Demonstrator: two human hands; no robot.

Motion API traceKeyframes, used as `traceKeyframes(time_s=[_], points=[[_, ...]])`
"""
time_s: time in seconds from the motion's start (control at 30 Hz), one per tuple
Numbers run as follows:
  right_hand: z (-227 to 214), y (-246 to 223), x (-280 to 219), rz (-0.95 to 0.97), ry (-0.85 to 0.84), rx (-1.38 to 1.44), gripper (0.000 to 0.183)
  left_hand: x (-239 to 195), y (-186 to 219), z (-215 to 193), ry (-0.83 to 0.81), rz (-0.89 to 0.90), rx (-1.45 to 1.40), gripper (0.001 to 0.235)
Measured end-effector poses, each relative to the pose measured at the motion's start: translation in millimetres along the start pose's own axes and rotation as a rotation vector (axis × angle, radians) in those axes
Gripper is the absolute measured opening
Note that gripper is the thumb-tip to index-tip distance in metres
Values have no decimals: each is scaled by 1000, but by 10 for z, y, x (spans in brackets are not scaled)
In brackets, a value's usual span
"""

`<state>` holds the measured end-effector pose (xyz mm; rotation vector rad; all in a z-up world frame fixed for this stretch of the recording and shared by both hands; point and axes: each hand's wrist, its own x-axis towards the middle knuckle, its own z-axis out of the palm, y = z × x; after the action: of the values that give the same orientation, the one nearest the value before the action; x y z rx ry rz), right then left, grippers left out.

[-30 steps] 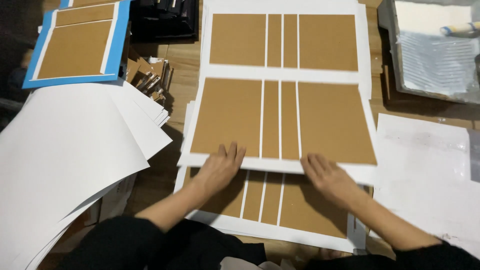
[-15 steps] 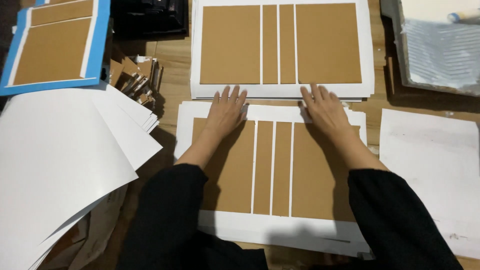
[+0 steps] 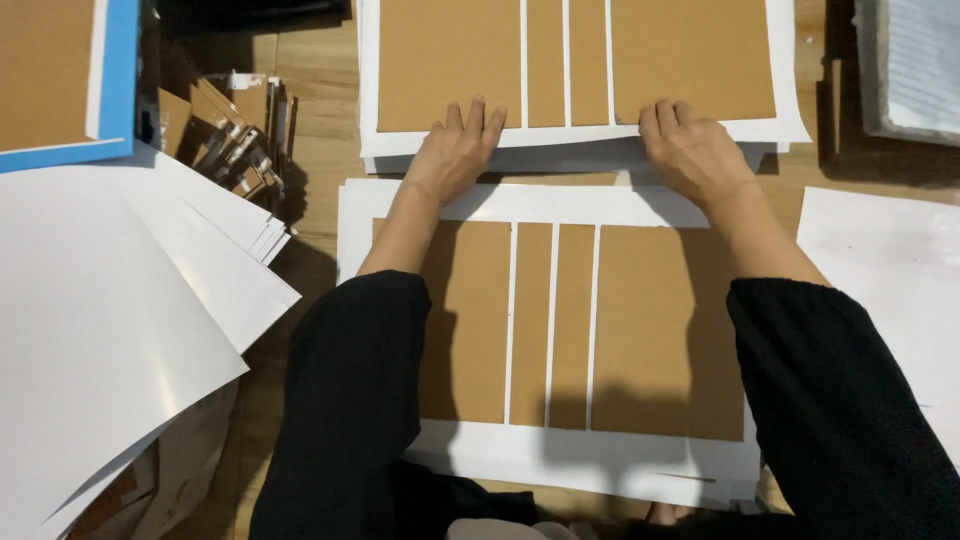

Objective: Counting and stacking finished cardboard book covers in a print shop finishing area.

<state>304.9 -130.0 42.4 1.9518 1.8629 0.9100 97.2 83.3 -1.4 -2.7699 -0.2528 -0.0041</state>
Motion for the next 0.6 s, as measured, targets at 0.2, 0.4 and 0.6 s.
traceKeyframes(time_s=[0.2,0.4,0.6], points=[[-628,38,-463,-165,4,-54,32,-686,26,-546,279,129,-14,55],[-1548,-801,-1805,-417,-420,630,37,-2156,775,-1466,-129,368,-308,65],[-1253,-604,-1243,-182,-484,724,36,-1739,609,-937,-220,241,-448,59]])
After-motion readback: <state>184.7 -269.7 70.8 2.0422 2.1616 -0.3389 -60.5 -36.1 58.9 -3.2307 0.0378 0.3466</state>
